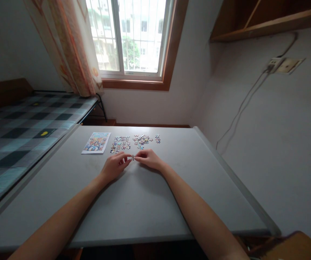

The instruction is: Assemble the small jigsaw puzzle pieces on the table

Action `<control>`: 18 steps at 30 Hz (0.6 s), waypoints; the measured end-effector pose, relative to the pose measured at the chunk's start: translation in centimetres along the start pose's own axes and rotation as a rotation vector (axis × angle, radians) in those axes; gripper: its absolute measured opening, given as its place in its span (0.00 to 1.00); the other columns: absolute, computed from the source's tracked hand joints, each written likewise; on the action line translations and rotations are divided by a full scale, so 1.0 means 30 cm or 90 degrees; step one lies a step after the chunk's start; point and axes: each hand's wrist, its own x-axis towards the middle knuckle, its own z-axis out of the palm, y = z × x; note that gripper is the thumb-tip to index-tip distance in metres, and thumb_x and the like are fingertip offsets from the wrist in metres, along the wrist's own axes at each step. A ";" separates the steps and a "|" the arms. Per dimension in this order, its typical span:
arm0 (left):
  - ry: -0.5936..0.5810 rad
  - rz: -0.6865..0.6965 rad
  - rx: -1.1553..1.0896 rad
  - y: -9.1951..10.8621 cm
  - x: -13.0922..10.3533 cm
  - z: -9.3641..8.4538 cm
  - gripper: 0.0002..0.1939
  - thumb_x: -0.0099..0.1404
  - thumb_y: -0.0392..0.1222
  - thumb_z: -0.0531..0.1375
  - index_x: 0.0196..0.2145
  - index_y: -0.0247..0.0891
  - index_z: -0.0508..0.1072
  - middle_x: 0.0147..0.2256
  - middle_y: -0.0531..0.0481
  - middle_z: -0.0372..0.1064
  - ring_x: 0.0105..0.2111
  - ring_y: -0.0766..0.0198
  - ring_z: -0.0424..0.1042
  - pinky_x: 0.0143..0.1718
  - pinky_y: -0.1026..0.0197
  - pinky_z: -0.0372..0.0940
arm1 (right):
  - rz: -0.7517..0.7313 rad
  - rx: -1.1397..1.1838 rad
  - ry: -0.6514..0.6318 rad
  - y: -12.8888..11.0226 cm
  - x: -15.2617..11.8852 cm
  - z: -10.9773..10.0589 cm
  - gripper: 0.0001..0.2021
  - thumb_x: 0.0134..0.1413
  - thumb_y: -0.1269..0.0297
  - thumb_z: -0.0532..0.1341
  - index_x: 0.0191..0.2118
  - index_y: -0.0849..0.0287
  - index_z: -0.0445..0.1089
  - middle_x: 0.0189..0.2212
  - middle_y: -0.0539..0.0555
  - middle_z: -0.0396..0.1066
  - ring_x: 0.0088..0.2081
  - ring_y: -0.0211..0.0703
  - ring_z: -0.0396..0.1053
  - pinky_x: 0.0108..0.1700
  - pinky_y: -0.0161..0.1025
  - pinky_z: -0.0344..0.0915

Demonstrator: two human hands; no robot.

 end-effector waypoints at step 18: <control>-0.006 -0.006 0.001 -0.001 0.001 0.001 0.09 0.65 0.43 0.56 0.40 0.40 0.74 0.28 0.54 0.67 0.22 0.72 0.63 0.26 0.69 0.61 | 0.002 -0.009 -0.001 -0.002 -0.001 0.000 0.12 0.47 0.58 0.62 0.29 0.65 0.74 0.24 0.51 0.70 0.27 0.35 0.63 0.31 0.33 0.59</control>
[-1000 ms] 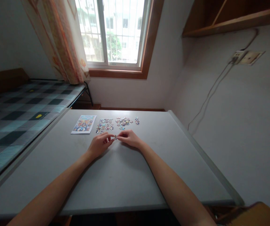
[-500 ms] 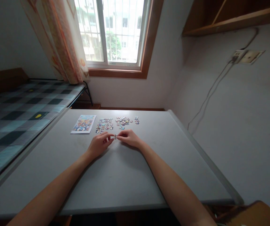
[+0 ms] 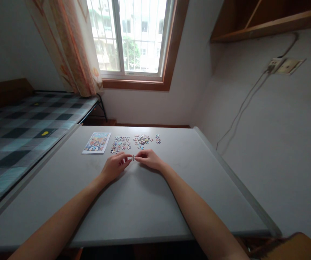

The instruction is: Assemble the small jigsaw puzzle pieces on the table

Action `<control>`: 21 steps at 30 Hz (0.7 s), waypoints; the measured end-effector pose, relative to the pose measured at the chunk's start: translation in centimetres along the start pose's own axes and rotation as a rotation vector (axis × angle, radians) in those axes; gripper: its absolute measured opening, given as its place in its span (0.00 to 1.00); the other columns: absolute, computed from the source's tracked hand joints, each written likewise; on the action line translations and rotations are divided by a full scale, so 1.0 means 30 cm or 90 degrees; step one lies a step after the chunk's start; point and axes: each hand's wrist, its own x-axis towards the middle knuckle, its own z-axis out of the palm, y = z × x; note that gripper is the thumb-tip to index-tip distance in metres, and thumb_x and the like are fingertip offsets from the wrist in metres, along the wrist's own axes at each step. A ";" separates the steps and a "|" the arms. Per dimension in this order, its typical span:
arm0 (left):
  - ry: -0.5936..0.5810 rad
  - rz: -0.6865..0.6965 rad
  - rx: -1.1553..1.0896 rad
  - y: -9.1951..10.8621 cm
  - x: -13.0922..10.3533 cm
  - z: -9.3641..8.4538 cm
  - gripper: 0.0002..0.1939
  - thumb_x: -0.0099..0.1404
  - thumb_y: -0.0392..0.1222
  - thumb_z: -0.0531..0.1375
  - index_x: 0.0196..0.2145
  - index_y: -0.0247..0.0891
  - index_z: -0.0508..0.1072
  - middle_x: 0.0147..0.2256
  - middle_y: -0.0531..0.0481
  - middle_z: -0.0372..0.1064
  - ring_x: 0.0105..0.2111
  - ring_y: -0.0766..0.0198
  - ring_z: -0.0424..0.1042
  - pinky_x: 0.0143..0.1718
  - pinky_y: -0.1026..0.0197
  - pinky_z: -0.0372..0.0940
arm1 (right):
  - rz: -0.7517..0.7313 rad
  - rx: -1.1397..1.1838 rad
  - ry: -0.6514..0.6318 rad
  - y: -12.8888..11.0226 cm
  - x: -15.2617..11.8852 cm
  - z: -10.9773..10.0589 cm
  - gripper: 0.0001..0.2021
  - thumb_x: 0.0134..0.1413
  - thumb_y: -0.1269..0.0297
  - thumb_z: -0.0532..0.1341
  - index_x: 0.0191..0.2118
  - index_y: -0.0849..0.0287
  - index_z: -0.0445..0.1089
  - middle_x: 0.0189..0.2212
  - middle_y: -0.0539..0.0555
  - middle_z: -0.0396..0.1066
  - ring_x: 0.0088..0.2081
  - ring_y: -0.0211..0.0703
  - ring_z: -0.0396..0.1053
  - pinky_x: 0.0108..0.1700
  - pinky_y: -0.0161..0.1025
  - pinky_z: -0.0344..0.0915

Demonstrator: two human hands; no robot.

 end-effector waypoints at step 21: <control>0.005 0.004 0.006 0.002 -0.001 0.000 0.09 0.65 0.44 0.56 0.39 0.40 0.74 0.28 0.54 0.67 0.22 0.72 0.64 0.26 0.68 0.62 | -0.011 -0.018 -0.001 0.002 0.001 -0.003 0.12 0.50 0.59 0.61 0.29 0.64 0.74 0.24 0.51 0.70 0.28 0.36 0.63 0.31 0.33 0.59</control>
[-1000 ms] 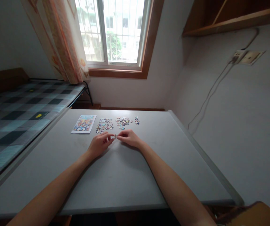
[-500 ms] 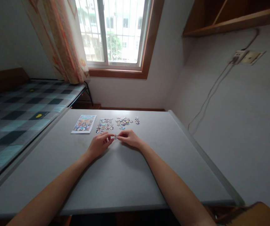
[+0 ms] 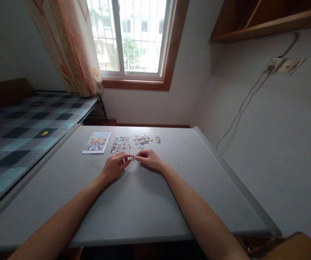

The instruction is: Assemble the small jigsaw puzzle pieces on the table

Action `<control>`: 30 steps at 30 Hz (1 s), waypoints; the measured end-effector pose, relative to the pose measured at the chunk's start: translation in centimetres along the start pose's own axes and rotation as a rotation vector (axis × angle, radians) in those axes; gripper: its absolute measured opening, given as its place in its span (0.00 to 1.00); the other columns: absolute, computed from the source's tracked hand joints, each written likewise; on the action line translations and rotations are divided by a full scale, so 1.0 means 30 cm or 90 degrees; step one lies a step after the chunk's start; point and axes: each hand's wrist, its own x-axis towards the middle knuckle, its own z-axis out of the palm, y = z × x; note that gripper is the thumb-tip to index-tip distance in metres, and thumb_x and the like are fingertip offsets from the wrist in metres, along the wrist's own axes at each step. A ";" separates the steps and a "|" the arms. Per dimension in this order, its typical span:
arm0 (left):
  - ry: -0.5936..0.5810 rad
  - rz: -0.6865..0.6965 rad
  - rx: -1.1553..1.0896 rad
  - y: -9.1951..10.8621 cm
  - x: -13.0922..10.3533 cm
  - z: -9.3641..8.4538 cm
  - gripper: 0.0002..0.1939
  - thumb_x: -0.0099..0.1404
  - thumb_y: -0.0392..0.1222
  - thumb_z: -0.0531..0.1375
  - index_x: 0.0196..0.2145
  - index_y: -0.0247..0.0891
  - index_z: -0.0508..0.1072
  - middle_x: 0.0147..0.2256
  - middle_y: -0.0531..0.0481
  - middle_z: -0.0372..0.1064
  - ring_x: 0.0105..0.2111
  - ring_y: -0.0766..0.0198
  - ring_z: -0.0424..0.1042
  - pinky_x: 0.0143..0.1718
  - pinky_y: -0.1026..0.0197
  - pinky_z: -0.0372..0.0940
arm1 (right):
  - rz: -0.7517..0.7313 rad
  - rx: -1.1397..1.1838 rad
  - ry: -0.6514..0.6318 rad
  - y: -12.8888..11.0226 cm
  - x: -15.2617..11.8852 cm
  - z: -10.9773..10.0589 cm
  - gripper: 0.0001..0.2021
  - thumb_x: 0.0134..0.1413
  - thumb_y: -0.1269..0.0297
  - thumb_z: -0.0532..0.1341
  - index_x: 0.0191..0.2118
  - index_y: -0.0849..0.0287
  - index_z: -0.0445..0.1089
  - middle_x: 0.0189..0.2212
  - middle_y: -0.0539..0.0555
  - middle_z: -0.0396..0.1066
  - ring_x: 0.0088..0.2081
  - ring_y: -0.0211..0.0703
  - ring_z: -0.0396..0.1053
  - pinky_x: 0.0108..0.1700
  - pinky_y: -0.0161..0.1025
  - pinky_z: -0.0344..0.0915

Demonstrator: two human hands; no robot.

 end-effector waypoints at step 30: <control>-0.002 0.002 -0.004 -0.005 -0.001 0.003 0.09 0.65 0.44 0.56 0.39 0.40 0.74 0.28 0.54 0.67 0.22 0.72 0.64 0.27 0.68 0.62 | -0.001 0.002 0.006 -0.007 0.002 0.002 0.12 0.49 0.59 0.61 0.29 0.65 0.74 0.24 0.52 0.71 0.28 0.36 0.63 0.32 0.33 0.59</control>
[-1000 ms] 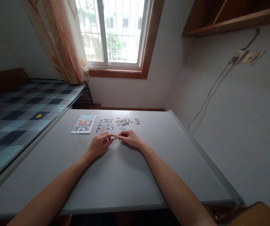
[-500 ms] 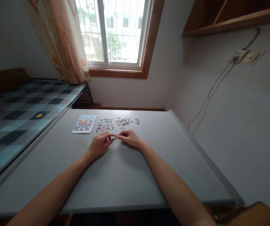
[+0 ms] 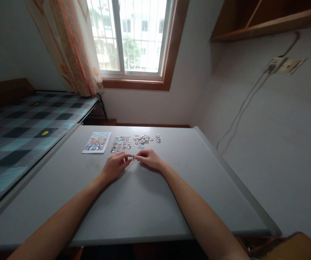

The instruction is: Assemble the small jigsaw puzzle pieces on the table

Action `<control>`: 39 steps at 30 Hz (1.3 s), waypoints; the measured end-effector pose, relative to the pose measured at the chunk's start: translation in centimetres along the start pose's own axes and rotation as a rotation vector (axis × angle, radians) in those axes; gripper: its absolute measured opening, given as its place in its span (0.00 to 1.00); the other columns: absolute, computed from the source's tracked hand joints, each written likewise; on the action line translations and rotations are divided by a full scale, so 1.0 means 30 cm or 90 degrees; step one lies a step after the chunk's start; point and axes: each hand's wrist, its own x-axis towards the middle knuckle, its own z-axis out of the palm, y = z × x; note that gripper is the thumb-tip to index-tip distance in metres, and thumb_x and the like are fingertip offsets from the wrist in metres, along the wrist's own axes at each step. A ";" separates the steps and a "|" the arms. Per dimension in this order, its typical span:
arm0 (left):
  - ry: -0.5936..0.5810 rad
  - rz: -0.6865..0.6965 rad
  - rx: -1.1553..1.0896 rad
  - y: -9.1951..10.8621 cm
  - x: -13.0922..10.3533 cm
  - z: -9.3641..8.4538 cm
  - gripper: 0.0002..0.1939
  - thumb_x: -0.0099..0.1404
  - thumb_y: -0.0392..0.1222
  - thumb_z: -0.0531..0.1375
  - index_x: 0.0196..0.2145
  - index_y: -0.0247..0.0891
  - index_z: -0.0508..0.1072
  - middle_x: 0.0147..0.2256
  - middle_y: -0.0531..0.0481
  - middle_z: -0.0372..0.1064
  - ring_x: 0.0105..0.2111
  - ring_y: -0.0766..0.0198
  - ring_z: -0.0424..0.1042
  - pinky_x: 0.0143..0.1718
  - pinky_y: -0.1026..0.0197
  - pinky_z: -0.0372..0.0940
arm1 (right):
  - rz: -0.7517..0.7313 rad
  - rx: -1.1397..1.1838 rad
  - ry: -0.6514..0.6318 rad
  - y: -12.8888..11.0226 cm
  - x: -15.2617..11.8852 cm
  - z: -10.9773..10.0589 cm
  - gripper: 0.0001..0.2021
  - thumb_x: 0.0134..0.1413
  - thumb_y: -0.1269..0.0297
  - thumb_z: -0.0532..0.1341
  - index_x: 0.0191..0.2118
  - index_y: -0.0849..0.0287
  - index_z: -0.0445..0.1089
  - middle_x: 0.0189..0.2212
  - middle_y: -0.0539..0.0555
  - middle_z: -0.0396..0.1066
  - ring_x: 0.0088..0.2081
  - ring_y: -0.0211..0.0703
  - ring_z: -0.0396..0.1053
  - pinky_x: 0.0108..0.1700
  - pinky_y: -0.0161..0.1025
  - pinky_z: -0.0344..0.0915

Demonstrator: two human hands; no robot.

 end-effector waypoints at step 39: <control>0.009 0.009 0.013 -0.001 0.001 0.001 0.10 0.66 0.42 0.55 0.36 0.39 0.75 0.28 0.52 0.67 0.23 0.72 0.63 0.27 0.68 0.61 | 0.305 -0.390 0.264 0.066 -0.033 -0.262 0.08 0.56 0.65 0.57 0.32 0.63 0.72 0.31 0.57 0.74 0.32 0.39 0.67 0.33 0.32 0.56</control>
